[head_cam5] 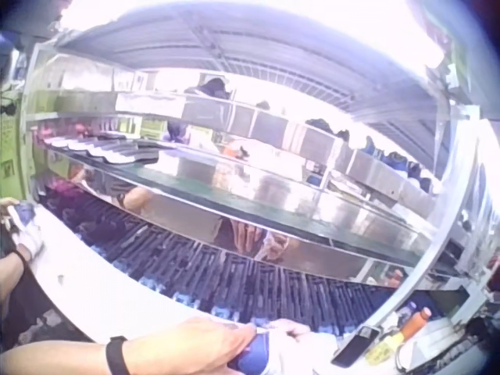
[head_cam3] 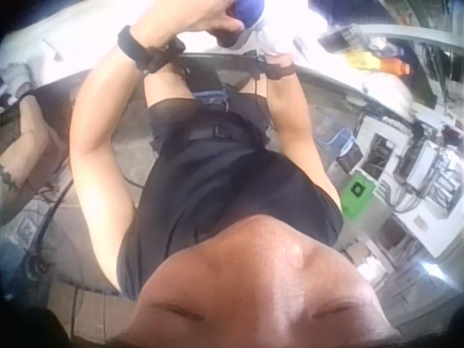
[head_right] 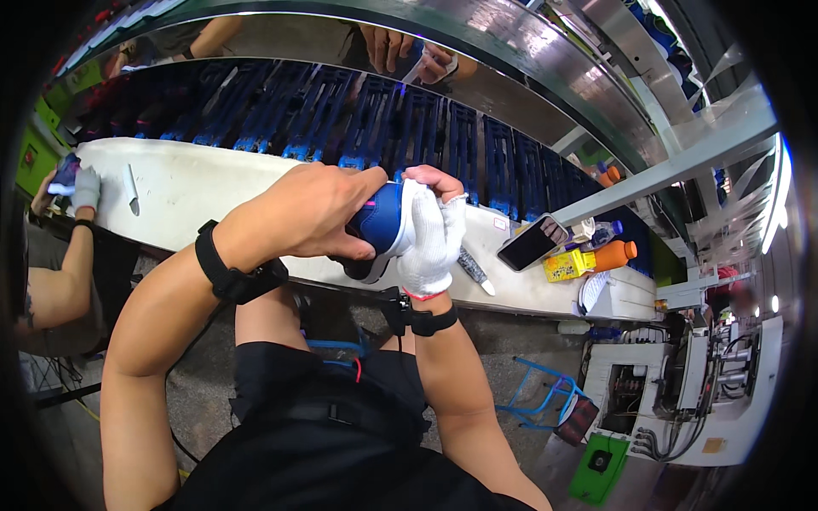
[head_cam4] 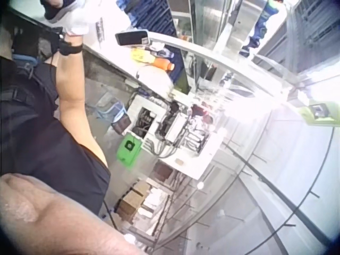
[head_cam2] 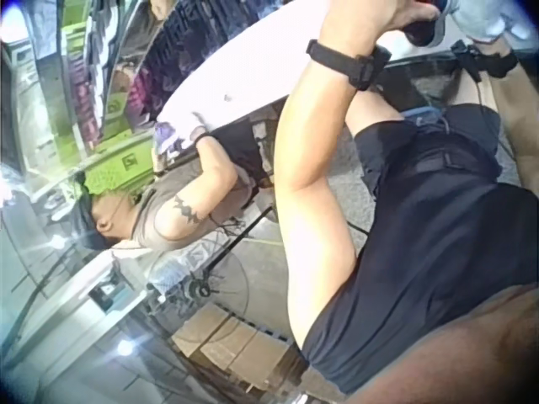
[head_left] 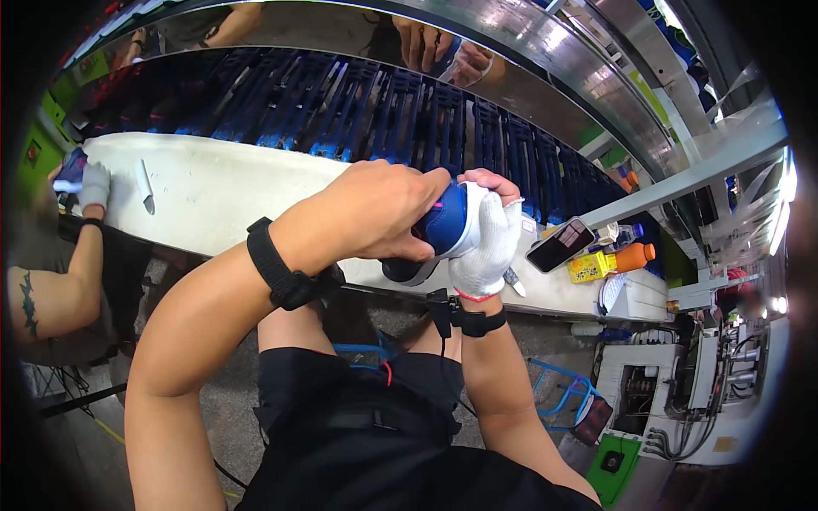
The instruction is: Manually checking and fitting shoe uppers to soles on a factory assembly line.
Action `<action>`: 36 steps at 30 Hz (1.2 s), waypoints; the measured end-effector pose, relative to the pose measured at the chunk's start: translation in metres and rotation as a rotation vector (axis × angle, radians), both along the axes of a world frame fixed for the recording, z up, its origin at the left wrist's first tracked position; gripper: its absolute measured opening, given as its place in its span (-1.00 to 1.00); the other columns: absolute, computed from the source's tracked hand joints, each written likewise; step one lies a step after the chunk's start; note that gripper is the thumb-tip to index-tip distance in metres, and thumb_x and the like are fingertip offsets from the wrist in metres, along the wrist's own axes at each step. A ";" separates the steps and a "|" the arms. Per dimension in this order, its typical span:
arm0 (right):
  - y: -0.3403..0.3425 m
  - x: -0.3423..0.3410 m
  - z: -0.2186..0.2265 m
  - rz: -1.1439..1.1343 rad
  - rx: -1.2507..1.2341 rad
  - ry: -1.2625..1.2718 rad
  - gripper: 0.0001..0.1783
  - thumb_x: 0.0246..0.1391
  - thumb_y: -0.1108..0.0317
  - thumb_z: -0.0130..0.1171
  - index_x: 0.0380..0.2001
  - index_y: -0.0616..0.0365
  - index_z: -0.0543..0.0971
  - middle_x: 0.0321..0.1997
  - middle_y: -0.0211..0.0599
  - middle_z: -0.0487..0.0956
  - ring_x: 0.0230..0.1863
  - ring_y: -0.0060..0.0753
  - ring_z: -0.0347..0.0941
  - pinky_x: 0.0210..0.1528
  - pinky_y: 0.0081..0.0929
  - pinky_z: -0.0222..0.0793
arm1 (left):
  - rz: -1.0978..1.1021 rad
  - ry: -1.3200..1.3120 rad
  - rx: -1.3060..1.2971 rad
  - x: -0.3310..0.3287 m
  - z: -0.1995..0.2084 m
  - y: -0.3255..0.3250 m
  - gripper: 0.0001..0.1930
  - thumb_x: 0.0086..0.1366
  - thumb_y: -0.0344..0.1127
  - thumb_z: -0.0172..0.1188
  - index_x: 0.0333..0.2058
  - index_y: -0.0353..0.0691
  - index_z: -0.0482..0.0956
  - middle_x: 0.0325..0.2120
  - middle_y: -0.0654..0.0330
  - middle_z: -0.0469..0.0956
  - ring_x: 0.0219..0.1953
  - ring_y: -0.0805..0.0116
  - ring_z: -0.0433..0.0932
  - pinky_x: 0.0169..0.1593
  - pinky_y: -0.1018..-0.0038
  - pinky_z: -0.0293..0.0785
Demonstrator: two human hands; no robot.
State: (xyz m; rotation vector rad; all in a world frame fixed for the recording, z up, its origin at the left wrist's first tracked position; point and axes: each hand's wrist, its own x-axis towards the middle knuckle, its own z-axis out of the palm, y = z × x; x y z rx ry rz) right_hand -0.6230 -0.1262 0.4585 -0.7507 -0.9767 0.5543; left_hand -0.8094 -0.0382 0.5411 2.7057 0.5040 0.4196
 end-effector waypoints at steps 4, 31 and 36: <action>-0.011 0.012 0.021 0.014 -0.138 -0.226 -0.76 0.49 0.38 0.14 0.04 0.28 0.67 0.15 -0.09 0.72 0.17 -0.30 0.63 0.33 -0.31 0.49 | -0.011 -0.050 0.031 0.001 -0.006 -0.002 -0.34 0.08 -0.03 0.66 -0.05 -0.33 0.50 -0.36 -0.13 0.71 -0.23 -0.27 0.74 -0.14 0.00 0.66; 0.030 0.034 0.020 -0.289 -0.255 -0.704 -0.61 0.64 0.24 0.04 0.27 0.22 0.65 0.19 -0.04 0.74 0.17 -0.11 0.69 0.29 -0.27 0.53 | 0.054 0.073 -0.117 0.034 0.004 0.044 -0.28 0.03 0.13 0.61 -0.09 -0.42 0.60 -0.30 -0.29 0.74 -0.18 -0.32 0.77 -0.03 0.04 0.71; 0.035 0.041 -0.008 -0.233 -0.230 -0.526 -0.42 0.68 -0.03 -0.05 0.39 0.21 0.56 0.34 -0.05 0.65 0.32 -0.16 0.60 0.42 -0.25 0.43 | 0.085 0.082 -0.084 0.038 0.006 0.043 -0.29 0.04 0.14 0.62 -0.12 -0.40 0.60 -0.32 -0.28 0.74 -0.19 -0.33 0.77 -0.02 0.02 0.71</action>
